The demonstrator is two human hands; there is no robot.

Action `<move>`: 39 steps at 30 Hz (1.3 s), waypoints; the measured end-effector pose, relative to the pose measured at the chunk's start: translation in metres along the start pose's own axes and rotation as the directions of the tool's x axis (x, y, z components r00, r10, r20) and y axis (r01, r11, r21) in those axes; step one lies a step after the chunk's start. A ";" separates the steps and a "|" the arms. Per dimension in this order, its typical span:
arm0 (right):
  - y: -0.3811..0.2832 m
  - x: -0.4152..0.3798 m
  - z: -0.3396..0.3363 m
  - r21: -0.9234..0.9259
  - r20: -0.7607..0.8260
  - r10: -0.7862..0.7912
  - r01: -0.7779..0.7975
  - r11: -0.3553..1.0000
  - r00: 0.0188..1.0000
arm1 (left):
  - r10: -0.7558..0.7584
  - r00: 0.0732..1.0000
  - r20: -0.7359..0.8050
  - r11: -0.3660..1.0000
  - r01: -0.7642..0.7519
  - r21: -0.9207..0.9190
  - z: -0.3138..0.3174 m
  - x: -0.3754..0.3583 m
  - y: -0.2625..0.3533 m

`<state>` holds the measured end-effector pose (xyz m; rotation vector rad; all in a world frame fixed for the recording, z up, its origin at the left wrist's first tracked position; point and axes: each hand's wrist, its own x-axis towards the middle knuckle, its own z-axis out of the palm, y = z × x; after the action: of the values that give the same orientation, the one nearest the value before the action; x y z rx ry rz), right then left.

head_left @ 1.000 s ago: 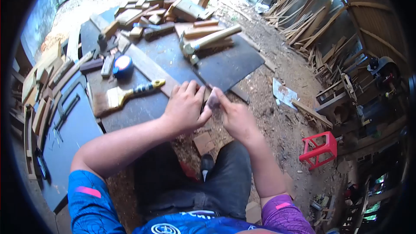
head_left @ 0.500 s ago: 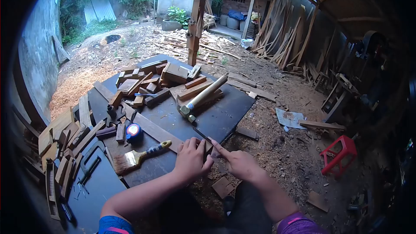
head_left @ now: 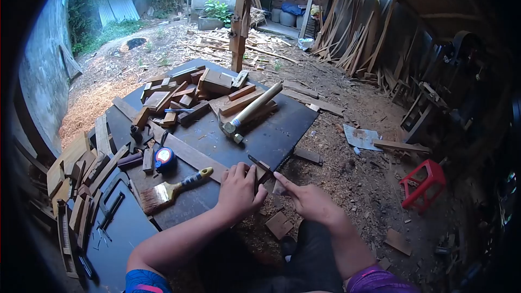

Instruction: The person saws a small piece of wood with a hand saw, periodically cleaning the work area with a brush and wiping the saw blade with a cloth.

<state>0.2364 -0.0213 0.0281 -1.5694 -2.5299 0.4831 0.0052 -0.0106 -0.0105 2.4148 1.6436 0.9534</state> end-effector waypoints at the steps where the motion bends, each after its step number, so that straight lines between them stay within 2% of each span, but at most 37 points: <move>1: 0.001 -0.002 0.001 0.019 -0.003 0.010 -0.010 1.000 1.000 | -0.001 1.000 0.009 1.000 0.001 0.023 0.000 0.001 0.000; 3: 0.004 0.013 0.005 0.028 0.002 -0.010 0.010 1.000 1.000 | 0.025 0.999 -0.030 0.999 -0.024 0.029 0.006 0.002 0.002; 5: 0.000 0.039 0.011 0.075 -0.053 -0.082 0.086 0.993 0.995 | 0.033 0.999 -0.020 0.999 -0.032 0.029 0.004 0.003 0.001; 6: -0.004 0.045 0.007 0.079 -0.057 -0.070 0.074 0.994 0.996 | 0.031 0.999 -0.010 0.999 -0.031 0.035 0.004 0.003 0.001; 10: -0.009 0.036 0.011 0.104 -0.099 -0.110 0.120 0.987 0.989 | 0.047 0.998 -0.033 0.999 -0.047 0.020 0.002 0.000 0.000; 12: -0.003 0.014 0.004 0.066 0.043 0.033 -0.035 0.997 0.999 | 0.035 0.999 -0.040 0.999 -0.033 0.031 0.003 -0.002 -0.001; 16: -0.004 0.010 0.003 0.112 -0.008 0.026 -0.025 0.993 1.000 | 0.008 1.000 -0.010 1.000 -0.008 -0.012 0.005 0.002 0.002; 18: -0.007 0.035 0.004 0.116 0.018 0.034 -0.035 0.993 0.999 | -0.004 1.000 0.026 1.000 0.003 0.013 0.004 0.004 0.003; 20: -0.005 0.054 0.011 0.172 -0.095 -0.133 0.148 0.974 0.987 | 0.007 1.000 0.022 1.000 -0.007 -0.004 -0.001 0.004 0.004; 22: -0.008 0.044 0.009 0.151 -0.071 -0.107 0.117 0.982 0.992 | 0.011 1.000 0.011 1.000 -0.011 -0.023 0.001 0.002 0.001; 24: -0.007 0.024 0.008 0.081 -0.062 -0.036 0.041 0.996 0.997 | 0.017 1.000 0.004 1.000 -0.017 -0.026 0.002 0.001 0.000; 25: -0.007 0.013 0.002 0.097 -0.003 0.030 -0.030 0.995 1.000 | 0.020 1.000 -0.016 0.999 -0.021 -0.039 0.002 0.000 0.001; 28: -0.013 0.004 -0.007 0.087 0.023 0.062 -0.064 0.994 0.998 | 0.020 1.000 -0.016 1.000 -0.020 -0.024 0.004 0.003 0.002; 30: -0.009 0.027 0.004 0.082 0.015 0.063 -0.064 0.995 0.998 | 0.018 1.000 -0.007 1.000 -0.018 -0.023 0.002 0.004 0.003; 32: -0.008 0.052 0.009 0.123 -0.087 -0.109 0.119 0.985 0.990 | 0.016 1.000 0.017 0.999 -0.015 -0.032 -0.001 0.004 0.004; 39: -0.004 0.006 0.005 0.082 -0.013 0.006 -0.005 0.997 1.000 | 0.041 0.999 -0.022 0.999 -0.041 -0.018 0.003 0.001 0.001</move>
<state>0.2294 -0.0187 0.0247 -1.5466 -2.4631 0.5671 0.0079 -0.0089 -0.0121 2.4437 1.5910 0.9996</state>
